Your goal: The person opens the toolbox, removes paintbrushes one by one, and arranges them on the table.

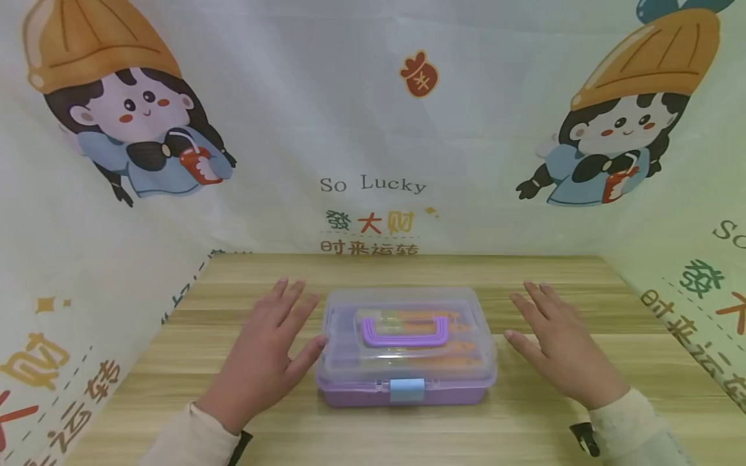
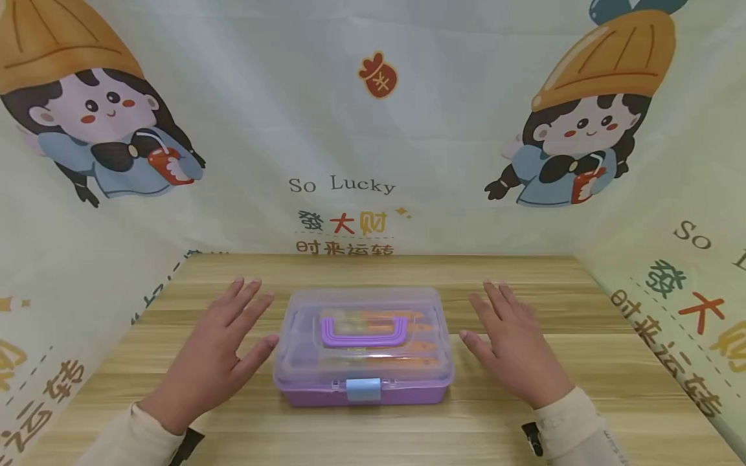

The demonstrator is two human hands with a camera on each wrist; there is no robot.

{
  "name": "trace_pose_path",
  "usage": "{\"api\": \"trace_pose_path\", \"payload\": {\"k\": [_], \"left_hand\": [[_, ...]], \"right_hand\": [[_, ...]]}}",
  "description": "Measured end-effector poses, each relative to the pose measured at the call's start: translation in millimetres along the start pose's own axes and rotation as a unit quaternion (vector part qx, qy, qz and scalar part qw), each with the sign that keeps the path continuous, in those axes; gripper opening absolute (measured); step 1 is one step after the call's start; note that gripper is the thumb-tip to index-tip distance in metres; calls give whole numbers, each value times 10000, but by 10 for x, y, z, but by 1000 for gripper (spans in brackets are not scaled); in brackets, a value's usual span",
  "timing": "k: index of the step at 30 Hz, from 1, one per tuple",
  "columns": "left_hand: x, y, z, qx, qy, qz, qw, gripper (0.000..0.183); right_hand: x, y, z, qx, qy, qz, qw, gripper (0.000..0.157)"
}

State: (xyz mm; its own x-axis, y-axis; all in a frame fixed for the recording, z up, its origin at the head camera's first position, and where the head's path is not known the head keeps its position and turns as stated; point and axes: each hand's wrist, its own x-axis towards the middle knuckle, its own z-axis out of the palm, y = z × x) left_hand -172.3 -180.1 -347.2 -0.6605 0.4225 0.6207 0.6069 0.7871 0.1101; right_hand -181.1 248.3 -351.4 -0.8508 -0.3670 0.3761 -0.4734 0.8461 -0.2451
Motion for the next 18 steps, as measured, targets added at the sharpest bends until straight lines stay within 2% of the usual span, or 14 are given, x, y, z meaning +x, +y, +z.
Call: {"api": "trace_pose_path", "payload": {"k": [3, 8, 12, 15, 18], "left_hand": [[114, 197, 40, 120, -18, 394, 9991, 62], [230, 466, 154, 517, -308, 903, 9941, 61], [243, 607, 310, 828, -552, 961, 9904, 66], [214, 649, 420, 1084, -718, 938, 9871, 71], [171, 653, 506, 1340, -937, 1009, 9814, 73]], "right_hand": [[39, -156, -55, -145, 164, -317, 9993, 58], [123, -428, 24, -231, 540, -1052, 9927, 57], [174, -617, 211, -342, 907, -1770, 9794, 61], [201, -744, 363, -490, 836, -2041, 9742, 65], [214, -832, 473, -743, 624, -2053, 9739, 65]]}}
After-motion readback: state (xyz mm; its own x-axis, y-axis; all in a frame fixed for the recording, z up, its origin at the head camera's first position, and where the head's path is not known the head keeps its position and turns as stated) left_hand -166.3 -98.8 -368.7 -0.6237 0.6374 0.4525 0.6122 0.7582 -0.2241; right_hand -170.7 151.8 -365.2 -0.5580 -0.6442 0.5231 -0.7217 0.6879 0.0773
